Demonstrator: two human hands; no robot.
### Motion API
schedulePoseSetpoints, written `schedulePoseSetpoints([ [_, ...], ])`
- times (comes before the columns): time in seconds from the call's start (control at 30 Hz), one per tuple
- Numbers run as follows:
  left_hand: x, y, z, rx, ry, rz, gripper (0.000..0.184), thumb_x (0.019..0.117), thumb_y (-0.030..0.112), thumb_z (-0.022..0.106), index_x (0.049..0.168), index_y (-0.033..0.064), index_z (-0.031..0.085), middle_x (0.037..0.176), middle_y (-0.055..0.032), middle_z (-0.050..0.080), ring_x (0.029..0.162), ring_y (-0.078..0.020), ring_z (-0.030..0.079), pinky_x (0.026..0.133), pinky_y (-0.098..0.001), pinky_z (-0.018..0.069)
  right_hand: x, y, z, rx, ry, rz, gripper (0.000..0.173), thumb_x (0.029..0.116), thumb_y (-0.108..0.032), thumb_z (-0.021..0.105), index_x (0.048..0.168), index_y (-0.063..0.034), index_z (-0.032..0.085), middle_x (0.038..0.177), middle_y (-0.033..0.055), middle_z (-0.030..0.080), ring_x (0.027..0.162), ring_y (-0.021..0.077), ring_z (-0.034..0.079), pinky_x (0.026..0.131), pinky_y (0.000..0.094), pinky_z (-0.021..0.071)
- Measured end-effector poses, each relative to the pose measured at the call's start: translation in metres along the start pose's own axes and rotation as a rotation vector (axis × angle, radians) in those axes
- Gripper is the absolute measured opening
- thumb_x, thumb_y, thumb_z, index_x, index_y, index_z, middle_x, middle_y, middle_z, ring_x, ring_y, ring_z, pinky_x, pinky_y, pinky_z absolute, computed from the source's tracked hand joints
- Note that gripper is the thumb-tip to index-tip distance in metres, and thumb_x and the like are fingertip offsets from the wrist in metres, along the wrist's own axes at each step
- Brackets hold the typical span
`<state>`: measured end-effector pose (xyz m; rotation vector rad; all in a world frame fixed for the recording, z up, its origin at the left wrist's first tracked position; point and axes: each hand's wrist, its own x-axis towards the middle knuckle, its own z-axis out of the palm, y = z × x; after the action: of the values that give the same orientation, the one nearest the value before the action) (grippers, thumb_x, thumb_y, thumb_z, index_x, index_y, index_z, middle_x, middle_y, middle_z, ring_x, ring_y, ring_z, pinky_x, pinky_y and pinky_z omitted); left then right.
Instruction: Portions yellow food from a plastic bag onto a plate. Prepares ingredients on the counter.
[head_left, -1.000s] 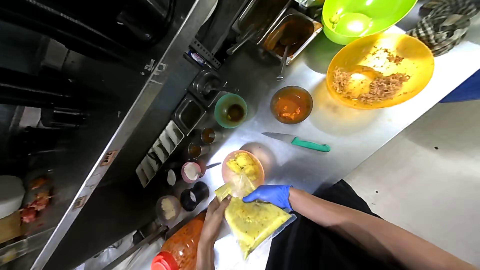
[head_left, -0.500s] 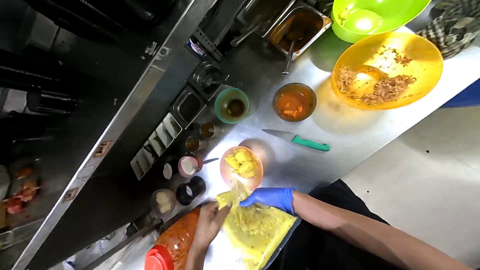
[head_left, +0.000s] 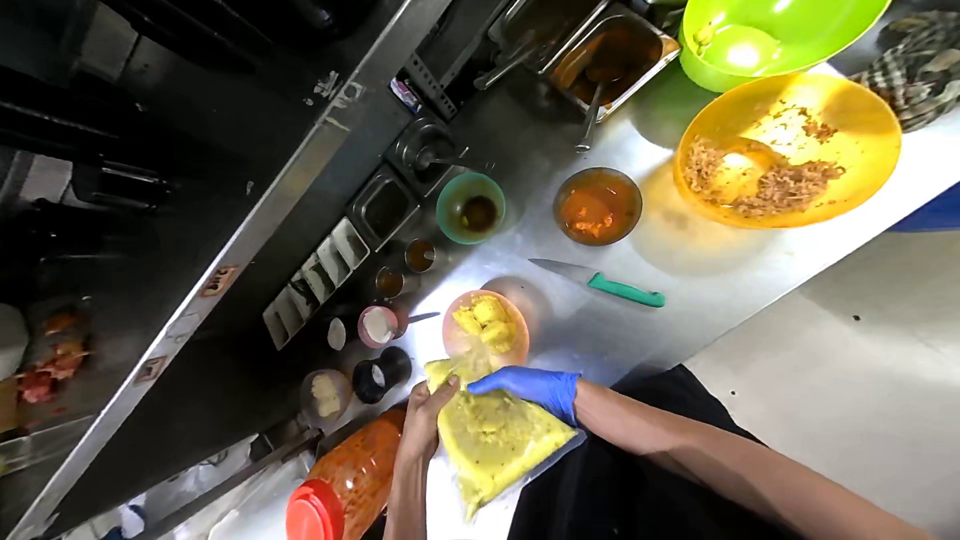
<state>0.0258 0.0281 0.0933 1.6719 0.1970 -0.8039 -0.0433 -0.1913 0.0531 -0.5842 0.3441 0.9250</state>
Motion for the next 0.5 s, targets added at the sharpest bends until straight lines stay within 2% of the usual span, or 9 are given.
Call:
schedulePoseSetpoints([
  [0.07, 0.001, 0.003, 0.003, -0.034, 0.075, -0.003, 0.022, 0.0954, 0.008, 0.064, 0.108, -0.0091, 0.066, 0.090, -0.0176, 0.075, 0.080, -0.0218, 0.075, 0.076, -0.0379, 0.0646, 0.004, 0.001, 0.005, 0.040, -0.020, -0.016, 0.042, 0.0978, -0.043, 0.064, 0.124, -0.0106, 0.068, 0.111, 0.0094, 0.073, 0.102, 0.0207, 0.072, 0.088, 0.0440, 0.0609],
  [0.13, 0.002, 0.001, 0.001, -0.001, 0.095, -0.014, 0.025, 0.0999, 0.012, 0.060, 0.111, -0.0093, 0.066, 0.091, -0.0175, 0.075, 0.081, -0.0213, 0.075, 0.077, -0.0373, 0.0644, 0.005, -0.002, 0.004, 0.008, -0.032, 0.001, 0.038, 0.0948, -0.039, 0.068, 0.120, -0.0095, 0.069, 0.108, 0.0093, 0.074, 0.099, 0.0201, 0.072, 0.087, 0.0431, 0.0609],
  [0.2, 0.002, 0.002, -0.003, 0.061, 0.076, -0.023, 0.039, 0.1066, 0.029, 0.050, 0.114, -0.0064, 0.065, 0.093, -0.0151, 0.075, 0.085, -0.0197, 0.075, 0.079, -0.0373, 0.0641, 0.001, -0.004, 0.001, -0.051, -0.040, 0.035, 0.033, 0.0906, -0.032, 0.072, 0.113, -0.0085, 0.069, 0.103, 0.0092, 0.074, 0.095, 0.0195, 0.072, 0.083, 0.0426, 0.0612],
  [0.27, 0.001, 0.013, -0.005, 0.068, 0.069, -0.076, 0.059, 0.1096, 0.048, 0.034, 0.130, -0.0006, 0.059, 0.109, -0.0120, 0.074, 0.101, -0.0179, 0.072, 0.091, -0.0388, 0.0608, -0.004, -0.008, 0.001, -0.134, -0.056, 0.056, 0.028, 0.0883, -0.028, 0.072, 0.108, -0.0079, 0.069, 0.099, 0.0082, 0.074, 0.091, 0.0185, 0.072, 0.081, 0.0418, 0.0607],
  [0.3, 0.003, 0.018, -0.004, 0.050, 0.117, -0.111, 0.058, 0.1108, 0.047, 0.032, 0.132, 0.0007, 0.060, 0.112, -0.0126, 0.074, 0.103, -0.0192, 0.072, 0.092, -0.0401, 0.0605, -0.005, -0.008, 0.002, -0.172, -0.070, 0.058, 0.026, 0.0876, -0.027, 0.072, 0.105, -0.0081, 0.070, 0.097, 0.0076, 0.073, 0.089, 0.0178, 0.072, 0.079, 0.0414, 0.0604],
  [0.37, 0.010, 0.018, -0.006, 0.032, 0.206, -0.141, 0.041, 0.1095, 0.030, 0.046, 0.113, -0.0023, 0.071, 0.096, -0.0141, 0.075, 0.088, -0.0208, 0.074, 0.080, -0.0392, 0.0624, -0.004, -0.007, 0.004, -0.205, -0.092, 0.060, 0.023, 0.0876, -0.027, 0.072, 0.102, -0.0088, 0.070, 0.094, 0.0067, 0.073, 0.087, 0.0167, 0.071, 0.078, 0.0407, 0.0600],
  [0.4, 0.012, 0.015, -0.008, 0.039, 0.193, -0.140, 0.034, 0.1071, 0.023, 0.050, 0.105, -0.0031, 0.072, 0.090, -0.0137, 0.075, 0.083, -0.0199, 0.073, 0.076, -0.0376, 0.0625, -0.004, -0.005, 0.005, -0.203, -0.090, 0.059, 0.022, 0.0874, -0.026, 0.071, 0.101, -0.0091, 0.069, 0.093, 0.0063, 0.072, 0.086, 0.0163, 0.071, 0.076, 0.0402, 0.0597],
  [0.5, 0.013, 0.005, -0.010, 0.088, 0.131, -0.117, 0.025, 0.1028, 0.017, 0.058, 0.100, -0.0051, 0.070, 0.085, -0.0137, 0.074, 0.079, -0.0194, 0.073, 0.074, -0.0362, 0.0630, -0.004, 0.003, 0.002, -0.173, -0.059, 0.051, 0.020, 0.0865, -0.025, 0.071, 0.099, -0.0085, 0.069, 0.091, 0.0068, 0.072, 0.084, 0.0166, 0.071, 0.075, 0.0402, 0.0596],
])
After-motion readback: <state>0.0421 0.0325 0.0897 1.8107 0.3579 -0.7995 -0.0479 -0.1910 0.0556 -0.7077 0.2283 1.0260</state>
